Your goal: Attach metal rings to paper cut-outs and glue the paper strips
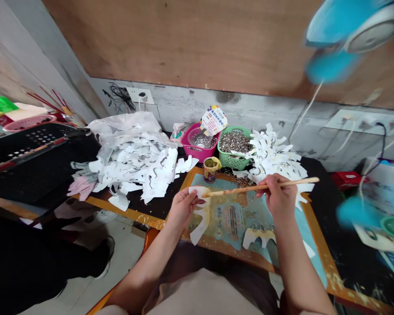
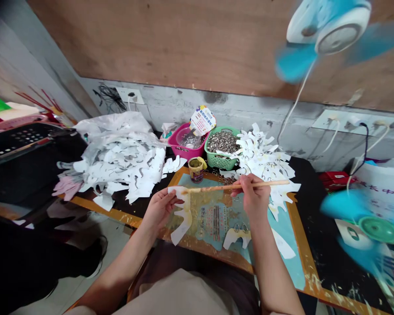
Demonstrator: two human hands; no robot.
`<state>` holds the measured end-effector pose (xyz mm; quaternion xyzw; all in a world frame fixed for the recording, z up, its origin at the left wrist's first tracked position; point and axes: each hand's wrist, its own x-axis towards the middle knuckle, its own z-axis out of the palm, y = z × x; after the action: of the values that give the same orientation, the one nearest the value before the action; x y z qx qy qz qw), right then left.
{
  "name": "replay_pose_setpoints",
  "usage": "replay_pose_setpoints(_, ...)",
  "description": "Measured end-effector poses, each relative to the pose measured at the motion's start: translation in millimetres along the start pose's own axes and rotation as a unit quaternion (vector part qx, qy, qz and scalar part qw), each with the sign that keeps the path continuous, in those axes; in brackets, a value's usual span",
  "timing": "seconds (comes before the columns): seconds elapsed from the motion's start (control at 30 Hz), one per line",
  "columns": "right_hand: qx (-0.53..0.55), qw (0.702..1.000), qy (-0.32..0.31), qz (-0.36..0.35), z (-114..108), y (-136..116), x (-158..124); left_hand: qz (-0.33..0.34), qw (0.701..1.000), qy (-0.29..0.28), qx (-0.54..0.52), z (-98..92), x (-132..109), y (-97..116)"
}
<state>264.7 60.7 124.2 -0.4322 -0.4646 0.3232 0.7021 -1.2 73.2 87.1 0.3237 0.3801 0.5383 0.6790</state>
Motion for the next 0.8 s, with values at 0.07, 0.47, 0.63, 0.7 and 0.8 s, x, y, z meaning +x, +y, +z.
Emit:
replay_pose_setpoints(0.07, 0.004, 1.000, 0.026, -0.017, 1, -1, -1, 0.004, 1.000, -0.002, 0.004, 1.5, -1, 2)
replay_pose_setpoints(0.47, 0.050, 0.998, 0.044, 0.011, -19, 2, -14, -0.002, 1.000, -0.027, 0.007, 11.5, -3, -2)
replay_pose_setpoints(0.63, 0.039, 0.998, 0.034, 0.019, -24, 4, -17, 0.000, 0.999, -0.036, 0.008, 16.1, -5, -3)
replay_pose_setpoints(0.7, 0.045, 0.997, 0.052, 0.021, -25, 5, -18, -0.001, 0.999, -0.039, 0.009, 19.2, -7, -2)
replay_pose_setpoints(0.8, 0.057, 0.996, 0.073, 0.011, -25, 7, -18, -0.003, 0.999, -0.042, 0.008, 23.7, -9, 0)
